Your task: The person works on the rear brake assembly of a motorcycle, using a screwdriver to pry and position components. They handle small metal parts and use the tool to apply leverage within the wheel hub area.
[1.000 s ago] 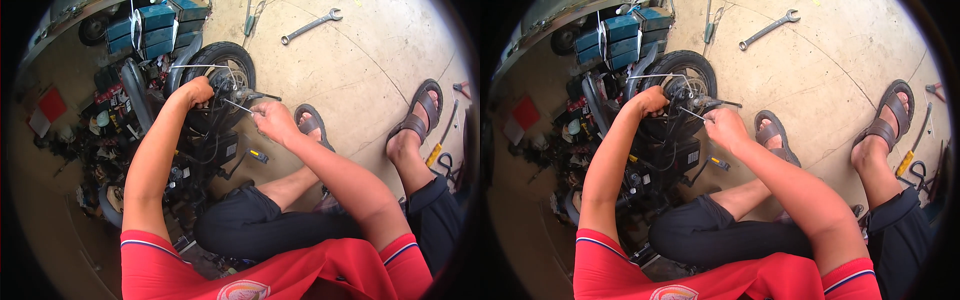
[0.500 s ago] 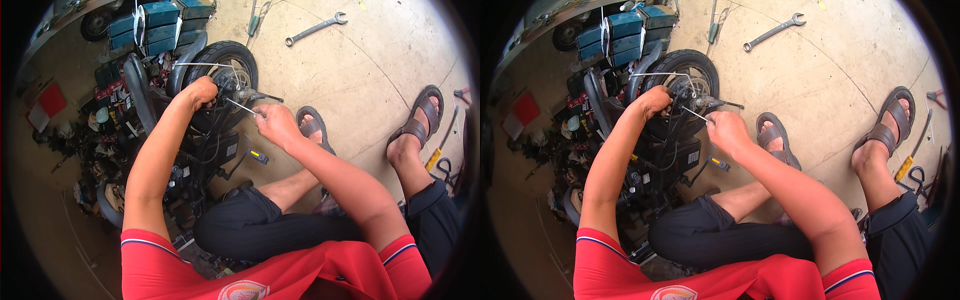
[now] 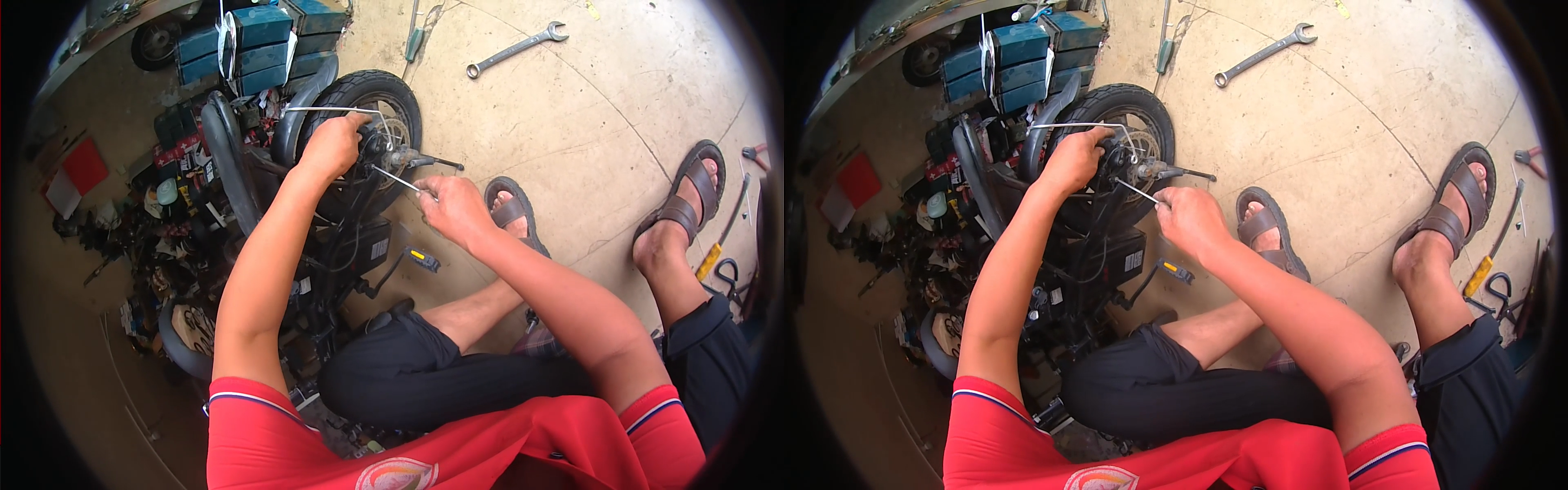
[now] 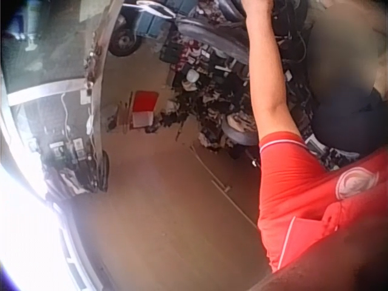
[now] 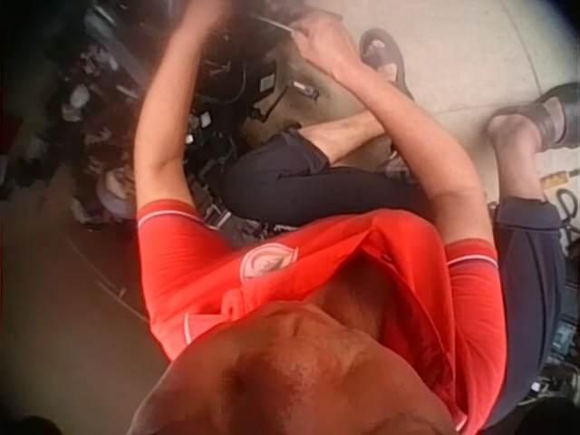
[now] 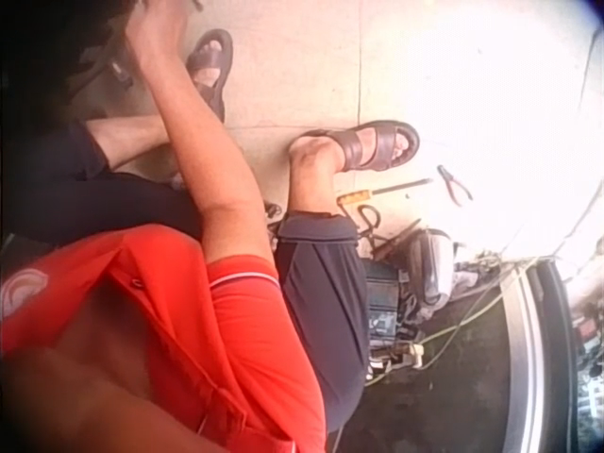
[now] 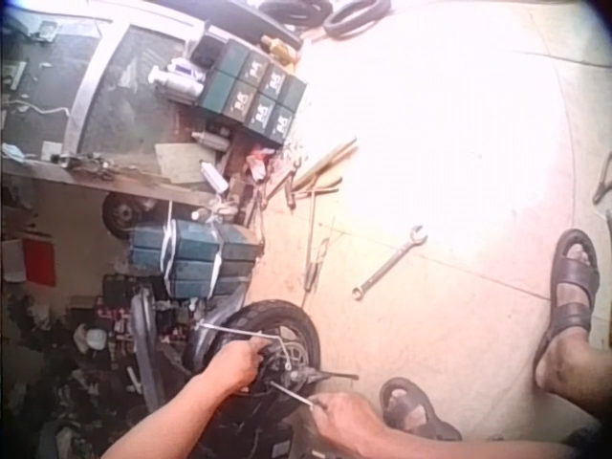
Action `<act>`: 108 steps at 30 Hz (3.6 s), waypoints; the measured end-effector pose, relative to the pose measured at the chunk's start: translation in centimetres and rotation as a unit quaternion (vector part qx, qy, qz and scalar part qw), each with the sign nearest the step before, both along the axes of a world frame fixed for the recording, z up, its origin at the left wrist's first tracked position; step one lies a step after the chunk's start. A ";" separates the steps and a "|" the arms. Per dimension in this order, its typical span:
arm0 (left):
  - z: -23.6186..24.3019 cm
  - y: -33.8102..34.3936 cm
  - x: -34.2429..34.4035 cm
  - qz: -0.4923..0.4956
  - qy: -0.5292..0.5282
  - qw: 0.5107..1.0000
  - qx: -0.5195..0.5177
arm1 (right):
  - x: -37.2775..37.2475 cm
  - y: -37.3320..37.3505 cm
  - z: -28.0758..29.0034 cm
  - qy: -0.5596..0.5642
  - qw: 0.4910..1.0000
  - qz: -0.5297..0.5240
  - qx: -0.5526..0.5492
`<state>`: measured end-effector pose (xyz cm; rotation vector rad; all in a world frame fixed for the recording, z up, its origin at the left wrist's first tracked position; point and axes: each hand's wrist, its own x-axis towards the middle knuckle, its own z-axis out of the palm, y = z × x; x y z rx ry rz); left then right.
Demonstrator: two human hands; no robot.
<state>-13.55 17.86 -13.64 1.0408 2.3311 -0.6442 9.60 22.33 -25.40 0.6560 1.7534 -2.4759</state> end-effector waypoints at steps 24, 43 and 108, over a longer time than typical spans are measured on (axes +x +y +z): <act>0.0 0.5 -0.5 -0.002 -0.026 1.000 0.009 | 0.0 -0.7 -0.2 0.015 0.999 -0.003 0.035; -0.9 -0.2 -0.7 -0.045 -0.015 0.998 -0.030 | 0.2 -0.3 0.4 -0.009 0.999 -0.001 -0.047; -0.3 1.2 -0.6 0.115 -0.076 0.988 -0.062 | 0.3 -1.3 0.0 -0.068 0.970 0.008 -0.235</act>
